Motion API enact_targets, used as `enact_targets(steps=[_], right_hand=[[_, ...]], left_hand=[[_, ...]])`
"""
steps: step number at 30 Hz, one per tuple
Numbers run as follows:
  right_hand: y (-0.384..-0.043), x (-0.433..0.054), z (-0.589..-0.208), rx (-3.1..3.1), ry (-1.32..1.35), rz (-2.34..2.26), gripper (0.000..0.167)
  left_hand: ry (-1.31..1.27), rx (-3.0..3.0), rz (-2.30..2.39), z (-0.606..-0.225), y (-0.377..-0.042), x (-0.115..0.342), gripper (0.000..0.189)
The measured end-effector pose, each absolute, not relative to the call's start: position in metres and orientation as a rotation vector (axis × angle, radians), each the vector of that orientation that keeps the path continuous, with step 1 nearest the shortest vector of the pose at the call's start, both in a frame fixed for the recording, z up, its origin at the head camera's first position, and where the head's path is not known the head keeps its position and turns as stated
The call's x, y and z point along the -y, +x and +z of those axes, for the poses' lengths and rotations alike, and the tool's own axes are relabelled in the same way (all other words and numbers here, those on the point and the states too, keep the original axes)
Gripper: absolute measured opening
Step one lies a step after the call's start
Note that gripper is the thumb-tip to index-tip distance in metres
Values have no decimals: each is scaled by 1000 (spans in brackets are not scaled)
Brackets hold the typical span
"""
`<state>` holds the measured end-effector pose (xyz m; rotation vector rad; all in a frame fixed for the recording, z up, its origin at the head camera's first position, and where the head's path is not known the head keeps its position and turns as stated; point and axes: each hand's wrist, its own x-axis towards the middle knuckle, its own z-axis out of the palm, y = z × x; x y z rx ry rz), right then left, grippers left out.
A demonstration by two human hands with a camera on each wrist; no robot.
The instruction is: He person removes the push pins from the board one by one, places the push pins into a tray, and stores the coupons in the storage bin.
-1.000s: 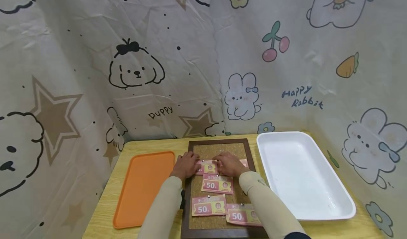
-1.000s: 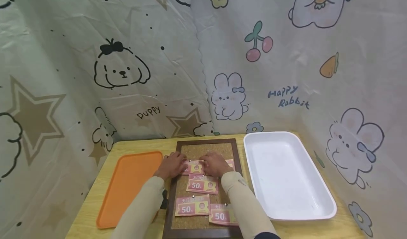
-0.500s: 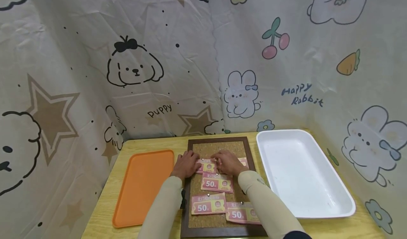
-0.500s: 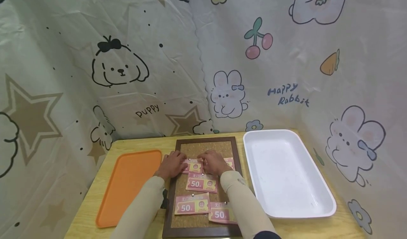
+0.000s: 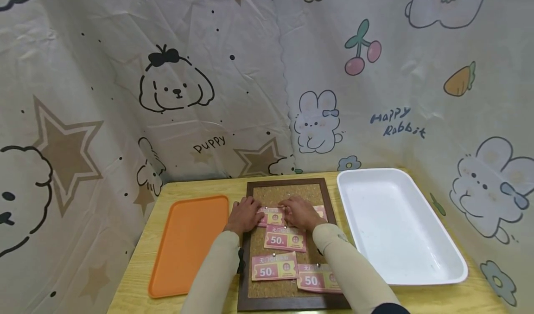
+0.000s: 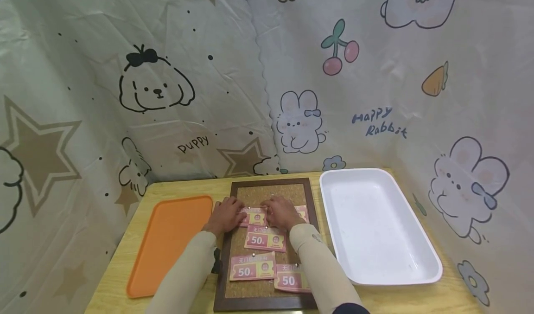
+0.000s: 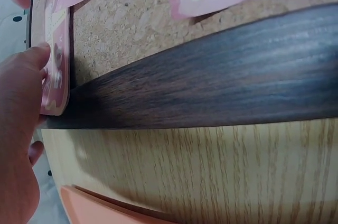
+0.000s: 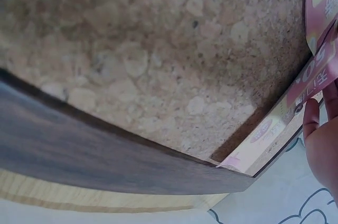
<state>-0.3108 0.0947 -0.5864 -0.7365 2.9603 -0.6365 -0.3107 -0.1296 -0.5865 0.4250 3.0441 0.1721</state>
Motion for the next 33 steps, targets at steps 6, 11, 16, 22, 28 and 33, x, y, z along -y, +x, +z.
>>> enact_targets(steps=[6, 11, 16, 22, 28, 33], right_hand=[[-312, -94, -587, -2981, -713, -622, 43], [-313, -90, -587, -2962, -647, -658, 44], [-314, -86, -587, -2949, -608, -718, 41], [-314, -85, -589, -2938, -550, -754, 42], [-315, -88, -592, -2950, -551, -725, 42], [-315, -95, -592, -2961, -591, -768, 43]], left_hand=[[423, -3056, 161, -586, -312, 131, 40], [411, -3054, 171, -585, -313, 131, 40], [405, -3054, 182, -585, -314, 131, 38], [399, -3058, 179, -587, -313, 130, 38], [390, -3060, 164, -589, -313, 129, 39], [386, -3071, 156, -592, -313, 129, 40]])
